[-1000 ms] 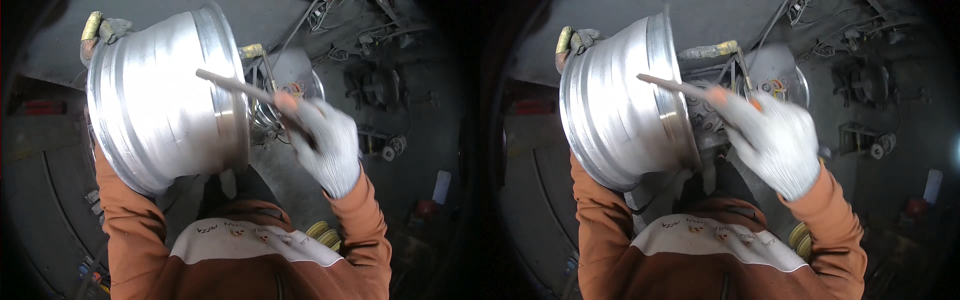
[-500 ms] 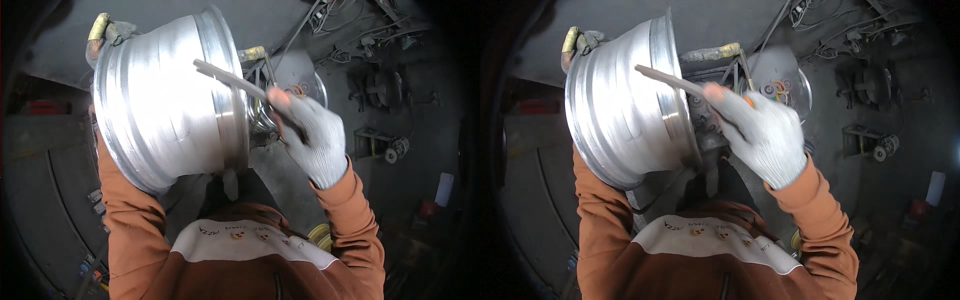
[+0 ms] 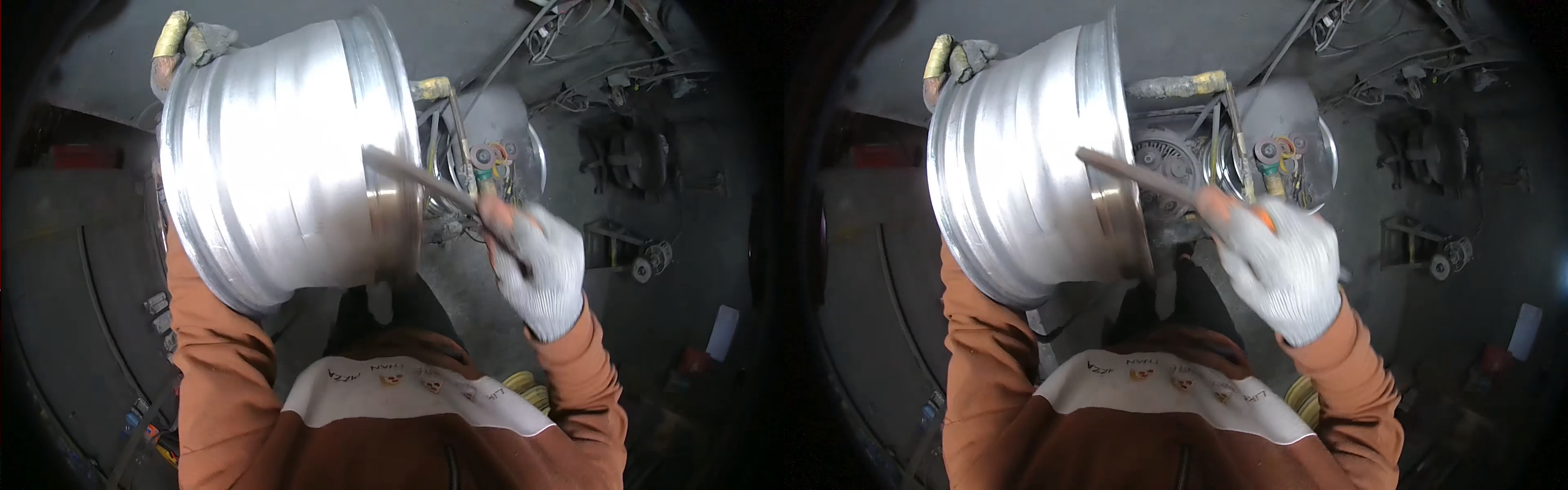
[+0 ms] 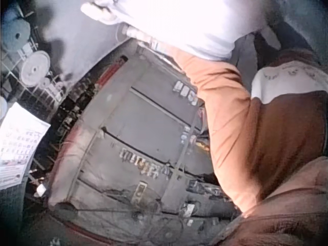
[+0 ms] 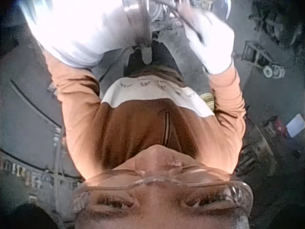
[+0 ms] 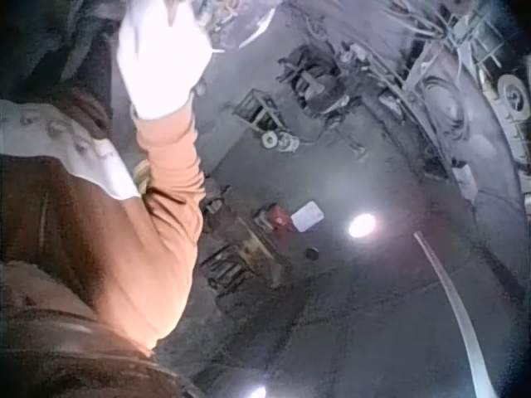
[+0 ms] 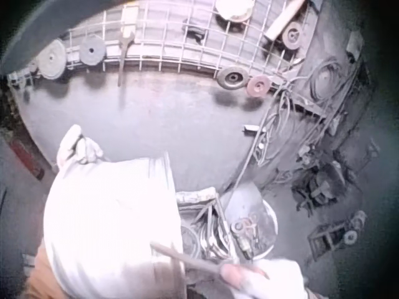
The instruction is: The person uses a metal file and sandpaper to smooth the surfaces of a car wheel rim. They rotate the rim on a stand while filing the outer edges and then use a piece of sandpaper on the inner areas and spokes.
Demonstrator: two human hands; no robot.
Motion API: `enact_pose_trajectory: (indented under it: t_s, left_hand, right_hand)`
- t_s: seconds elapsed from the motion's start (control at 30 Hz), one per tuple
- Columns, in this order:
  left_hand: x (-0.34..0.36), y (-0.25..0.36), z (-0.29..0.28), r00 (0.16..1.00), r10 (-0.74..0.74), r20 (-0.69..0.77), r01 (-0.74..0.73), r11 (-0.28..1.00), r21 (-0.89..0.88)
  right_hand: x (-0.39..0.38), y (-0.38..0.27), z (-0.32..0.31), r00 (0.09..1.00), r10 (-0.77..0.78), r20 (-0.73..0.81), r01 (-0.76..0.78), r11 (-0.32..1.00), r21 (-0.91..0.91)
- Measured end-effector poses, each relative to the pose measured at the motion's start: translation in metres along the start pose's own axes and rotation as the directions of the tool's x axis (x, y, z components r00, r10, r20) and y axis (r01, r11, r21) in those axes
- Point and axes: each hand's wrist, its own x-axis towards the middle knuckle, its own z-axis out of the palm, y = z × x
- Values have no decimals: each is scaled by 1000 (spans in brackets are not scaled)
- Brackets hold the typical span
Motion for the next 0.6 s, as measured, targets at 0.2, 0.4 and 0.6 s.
enact_pose_trajectory:
  t_s: [0.2, 0.4, 0.6]
  left_hand:
    - [-4, -3, -5, 1000, 19, -16, -19, 1000, 1]
    - [-2, -10, -7, 994, 94, 47, -94, 996, -9]
    - [-12, -5, 1, 1000, -20, -24, 22, 993, 113]
  right_hand:
    - [35, -4, 4, 995, -69, 65, 72, 996, -51]
    - [33, 2, 6, 991, -127, 33, 129, 991, -48]
    - [30, 15, -5, 970, -214, 114, 216, 976, -7]
